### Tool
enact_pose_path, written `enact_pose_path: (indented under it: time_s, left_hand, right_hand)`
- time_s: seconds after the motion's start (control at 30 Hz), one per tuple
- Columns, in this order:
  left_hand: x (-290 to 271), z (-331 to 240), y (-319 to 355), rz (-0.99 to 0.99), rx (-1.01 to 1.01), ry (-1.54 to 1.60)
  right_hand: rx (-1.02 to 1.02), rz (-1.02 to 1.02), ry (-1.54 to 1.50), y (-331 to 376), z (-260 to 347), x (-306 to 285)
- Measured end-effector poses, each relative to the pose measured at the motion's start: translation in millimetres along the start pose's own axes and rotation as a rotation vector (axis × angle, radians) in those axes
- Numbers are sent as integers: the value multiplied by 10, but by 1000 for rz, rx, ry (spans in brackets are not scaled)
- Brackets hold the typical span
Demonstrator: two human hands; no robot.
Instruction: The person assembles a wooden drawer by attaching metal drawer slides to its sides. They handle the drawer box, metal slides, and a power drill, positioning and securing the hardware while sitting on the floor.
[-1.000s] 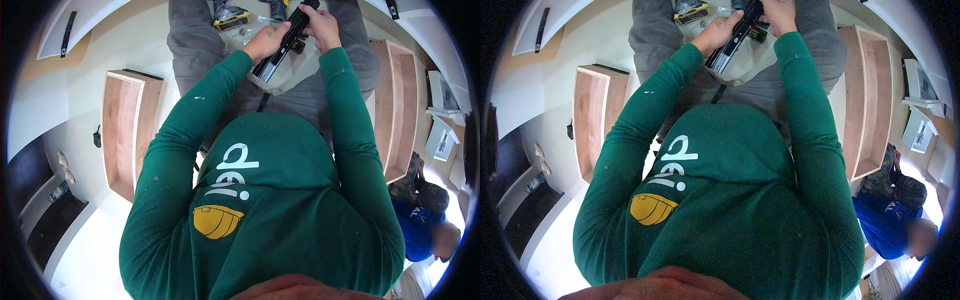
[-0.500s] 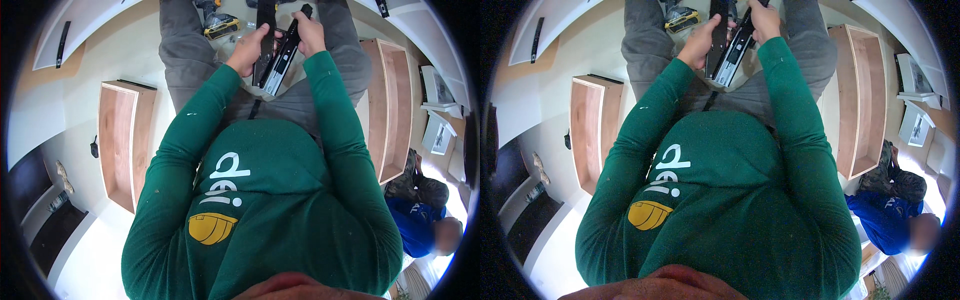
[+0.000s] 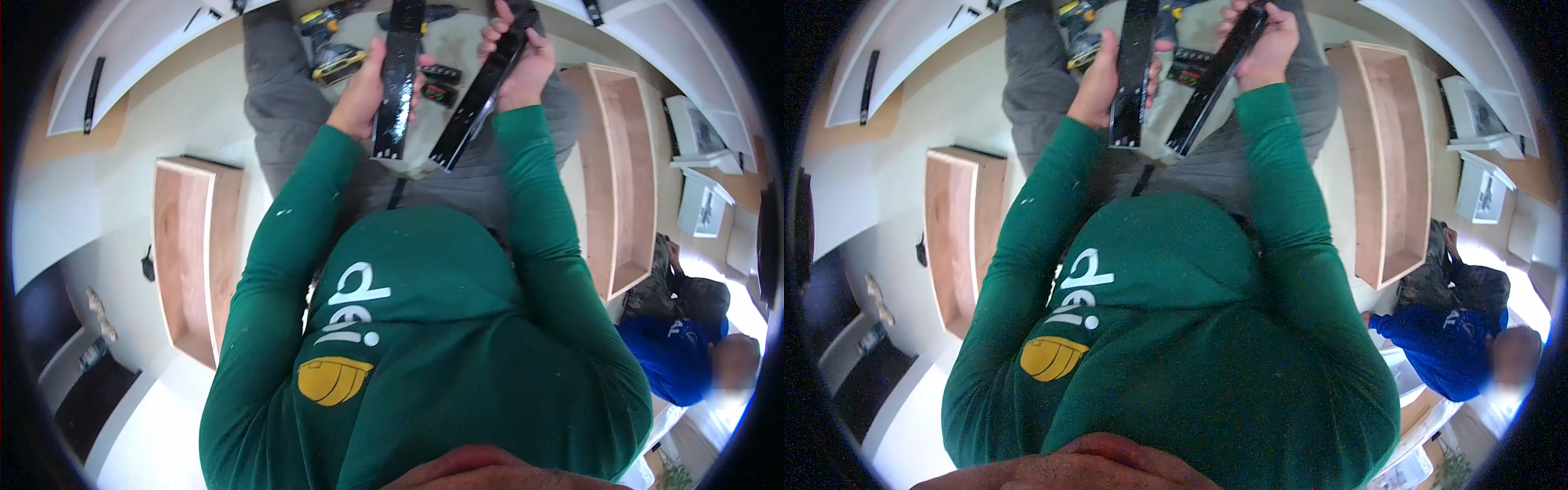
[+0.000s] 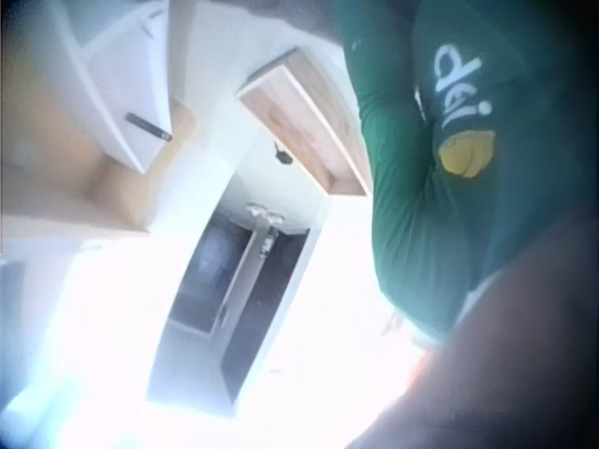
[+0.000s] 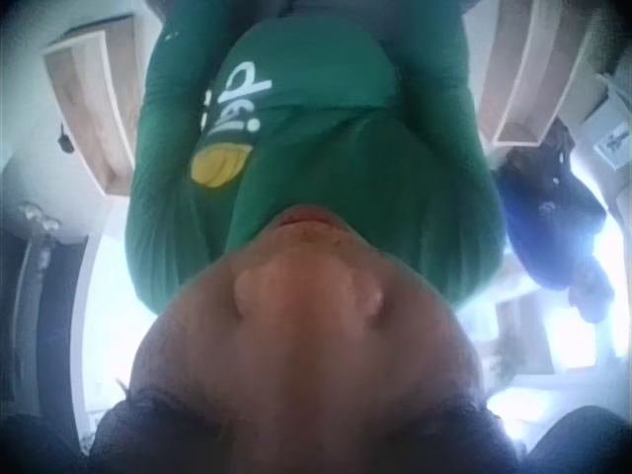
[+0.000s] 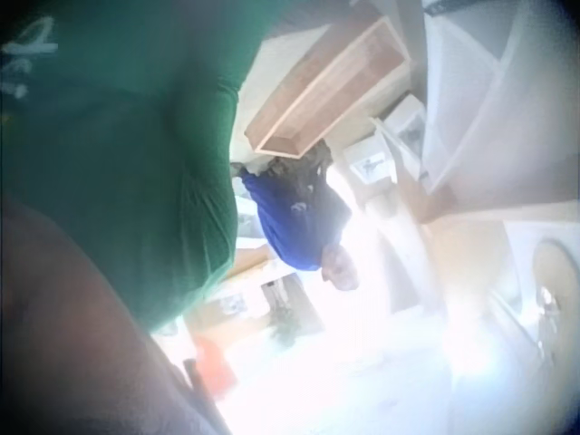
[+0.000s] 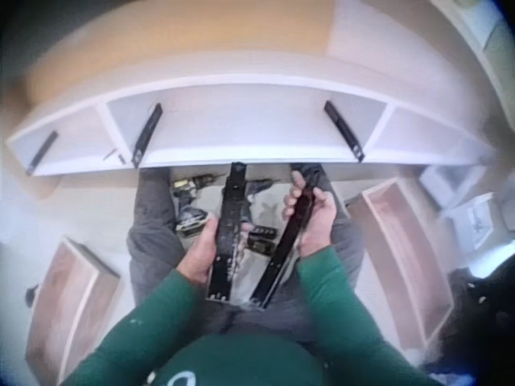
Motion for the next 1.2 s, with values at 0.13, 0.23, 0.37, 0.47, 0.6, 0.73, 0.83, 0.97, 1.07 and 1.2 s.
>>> enact_pose_path:
  time_s: [0.13, 0.23, 0.37, 0.47, 0.6, 0.73, 0.83, 0.97, 1.07, 1.2]
  left_hand:
    - [98, -58, -10, -14, -4, -58]
    - [138, -95, -21, 10, 2, -89]
    - [57, -91, 51, -154, -82, -151]
    - [57, -114, 38, -162, -40, -209]
    - [31, -162, 42, -147, -16, -238]
    - [-51, -236, 81, -151, 7, -270]
    - [-68, -296, 147, -162, 38, -298]
    - [-46, -327, 225, -219, 18, -298]
    - [-4, -367, 295, -277, 45, -330]
    - [98, -407, 408, -223, 147, -316]
  right_hand:
    - [-53, 78, -194, 98, 102, 266]
    - [-83, 153, -223, 138, 272, 384]
    - [6, 212, -449, 95, 431, 467]
    - [-245, -217, -30, 149, 585, 227]
    - [-197, -47, -329, 262, 613, 250]
    - [-257, -66, -310, 353, 716, 142]
    - [-264, -64, -375, 377, 772, 85]
    - [-258, -119, -332, 388, 786, 54]
    - [-271, -96, -306, 367, 796, 99]
    - [-256, -87, -276, 289, 771, 187]
Point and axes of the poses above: each hand's wrist, its own y-axis away from the middle knuckle, its own x-axis out of the palm, z = x × y, the point moved 5 cm from there along -y, towards the middle knuckle, and after that the axes turned 4 degrees about y, right-handed, at the moved point
